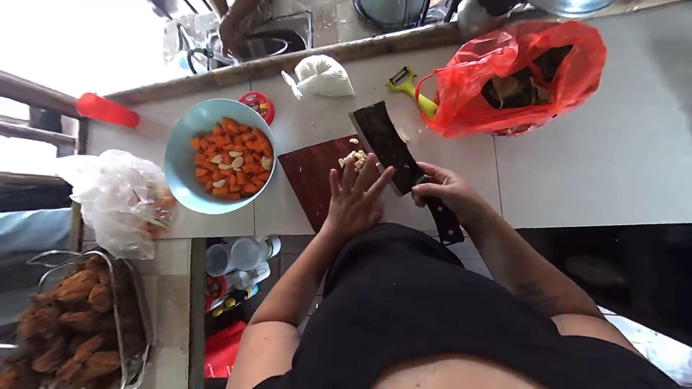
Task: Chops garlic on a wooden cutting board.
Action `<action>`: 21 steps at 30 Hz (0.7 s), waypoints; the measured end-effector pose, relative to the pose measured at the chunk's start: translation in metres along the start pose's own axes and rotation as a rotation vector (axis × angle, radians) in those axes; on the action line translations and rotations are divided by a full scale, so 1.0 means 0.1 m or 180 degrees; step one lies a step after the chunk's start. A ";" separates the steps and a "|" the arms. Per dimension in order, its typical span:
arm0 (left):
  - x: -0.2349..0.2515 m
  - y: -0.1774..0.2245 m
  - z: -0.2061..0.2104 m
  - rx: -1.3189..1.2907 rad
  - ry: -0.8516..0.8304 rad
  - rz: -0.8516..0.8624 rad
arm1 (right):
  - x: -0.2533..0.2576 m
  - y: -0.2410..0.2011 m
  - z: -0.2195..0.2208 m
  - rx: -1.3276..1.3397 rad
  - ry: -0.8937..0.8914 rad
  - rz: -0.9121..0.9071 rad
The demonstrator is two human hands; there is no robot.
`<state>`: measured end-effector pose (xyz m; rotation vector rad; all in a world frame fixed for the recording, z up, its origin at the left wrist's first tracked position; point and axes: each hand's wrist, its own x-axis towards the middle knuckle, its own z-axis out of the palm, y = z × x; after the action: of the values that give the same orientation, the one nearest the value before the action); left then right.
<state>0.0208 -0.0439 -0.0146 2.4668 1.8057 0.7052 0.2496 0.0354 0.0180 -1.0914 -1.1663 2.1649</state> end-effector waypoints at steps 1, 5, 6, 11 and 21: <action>0.01 0.00 0.03 0.0072 -0.0051 -0.0011 | 0.01 -0.01 0.03 0.0049 -0.0063 0.0042; 0.04 -0.18 0.05 0.0430 -0.0101 -0.0583 | -0.12 -0.07 -0.06 0.0002 -0.0193 0.0164; 0.03 -0.23 0.05 0.0493 -0.0123 -0.0718 | -0.18 -0.08 -0.11 -0.0050 -0.0171 0.0171; 0.05 -0.36 0.05 0.0296 0.0003 -0.1168 | -0.44 -0.04 -0.46 -0.1238 0.0504 -0.0214; 0.14 -0.14 0.09 0.0040 0.1327 -0.2159 | -0.21 0.24 -0.78 -0.4465 0.1224 -0.1050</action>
<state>0.0148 -0.0239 -0.0216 1.5825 2.5627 1.1734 0.3241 0.0462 -0.0187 -1.4956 -2.4515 0.6009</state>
